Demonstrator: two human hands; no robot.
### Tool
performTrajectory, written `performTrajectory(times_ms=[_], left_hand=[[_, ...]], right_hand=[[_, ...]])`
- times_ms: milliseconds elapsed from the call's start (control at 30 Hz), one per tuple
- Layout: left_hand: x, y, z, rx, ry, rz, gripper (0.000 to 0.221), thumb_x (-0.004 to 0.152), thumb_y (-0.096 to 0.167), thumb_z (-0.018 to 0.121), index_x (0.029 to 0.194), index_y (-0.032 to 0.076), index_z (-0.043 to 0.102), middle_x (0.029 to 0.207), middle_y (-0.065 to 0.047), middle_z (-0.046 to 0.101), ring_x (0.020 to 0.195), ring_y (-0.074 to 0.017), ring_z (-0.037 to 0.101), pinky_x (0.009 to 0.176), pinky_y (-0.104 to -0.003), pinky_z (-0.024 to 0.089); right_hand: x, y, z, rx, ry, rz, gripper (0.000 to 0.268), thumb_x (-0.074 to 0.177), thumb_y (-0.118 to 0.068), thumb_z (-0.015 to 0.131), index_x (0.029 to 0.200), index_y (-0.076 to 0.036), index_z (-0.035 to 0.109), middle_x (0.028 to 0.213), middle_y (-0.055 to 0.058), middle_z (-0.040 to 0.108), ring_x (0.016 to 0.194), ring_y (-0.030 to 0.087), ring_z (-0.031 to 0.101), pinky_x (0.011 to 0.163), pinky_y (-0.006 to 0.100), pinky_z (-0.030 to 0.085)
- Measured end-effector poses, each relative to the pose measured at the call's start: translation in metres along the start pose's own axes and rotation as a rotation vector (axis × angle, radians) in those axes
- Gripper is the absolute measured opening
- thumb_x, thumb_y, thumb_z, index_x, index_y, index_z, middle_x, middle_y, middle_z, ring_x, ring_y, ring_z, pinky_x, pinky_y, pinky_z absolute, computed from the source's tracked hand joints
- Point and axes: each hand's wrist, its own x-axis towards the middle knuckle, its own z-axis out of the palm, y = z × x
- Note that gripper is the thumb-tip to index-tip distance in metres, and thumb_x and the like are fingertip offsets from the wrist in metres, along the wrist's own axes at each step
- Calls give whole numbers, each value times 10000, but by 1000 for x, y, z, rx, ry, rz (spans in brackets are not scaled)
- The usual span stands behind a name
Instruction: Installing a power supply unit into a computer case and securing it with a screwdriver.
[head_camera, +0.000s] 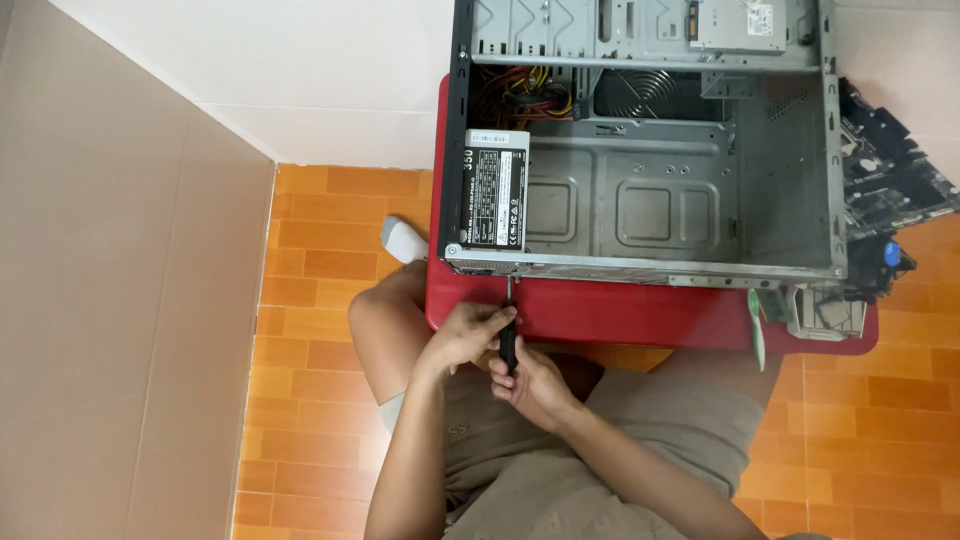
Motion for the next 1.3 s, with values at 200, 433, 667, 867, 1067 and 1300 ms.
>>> performTrajectory(times_ms=[200, 433, 667, 867, 1067, 1300], left_hand=[[-22, 22, 0, 53, 68, 41, 379, 865, 409, 793, 896, 31, 795, 690, -157, 691, 690, -261, 733, 649, -363, 595], [-15, 23, 11, 289, 198, -29, 386, 785, 496, 801, 902, 129, 799, 671, -67, 721, 597, -235, 743, 642, -356, 613], [-24, 36, 5, 389, 243, -26, 438, 797, 538, 784, 942, 125, 789, 788, -103, 753, 811, -343, 761, 691, -421, 586], [-17, 7, 4, 33, -20, 9, 350, 942, 367, 678, 940, 33, 781, 758, -145, 734, 670, -238, 737, 606, -339, 587], [-10, -5, 10, -214, 6, 36, 265, 938, 203, 727, 968, -60, 745, 693, -148, 673, 515, -188, 687, 420, -265, 568], [-11, 12, 16, 137, 203, 7, 321, 793, 371, 839, 890, 71, 780, 597, -62, 671, 448, -185, 685, 471, -294, 571]], right_hand=[[-8, -19, 16, -182, 99, 27, 496, 1091, -530, 408, 1139, -52, 529, 843, 77, 552, 606, 136, 503, 443, 232, 363], [1, -8, -1, -424, 306, -98, 335, 1021, -275, 674, 1050, 57, 640, 824, 130, 599, 598, 212, 636, 401, 249, 446], [6, 4, -14, -487, 316, -182, 251, 1013, -192, 674, 1053, 49, 732, 794, 96, 619, 633, 186, 625, 439, 239, 472], [-14, -16, 18, -197, 285, -86, 326, 1090, -315, 518, 1005, -14, 611, 832, 52, 515, 652, 136, 499, 458, 227, 389], [-17, -22, 24, -98, 237, -44, 397, 1091, -408, 492, 1052, -15, 535, 936, 101, 560, 676, 162, 520, 467, 260, 403], [-7, -8, 8, -363, 326, -130, 335, 1000, -274, 718, 977, 51, 638, 850, 158, 629, 591, 188, 571, 397, 271, 430]])
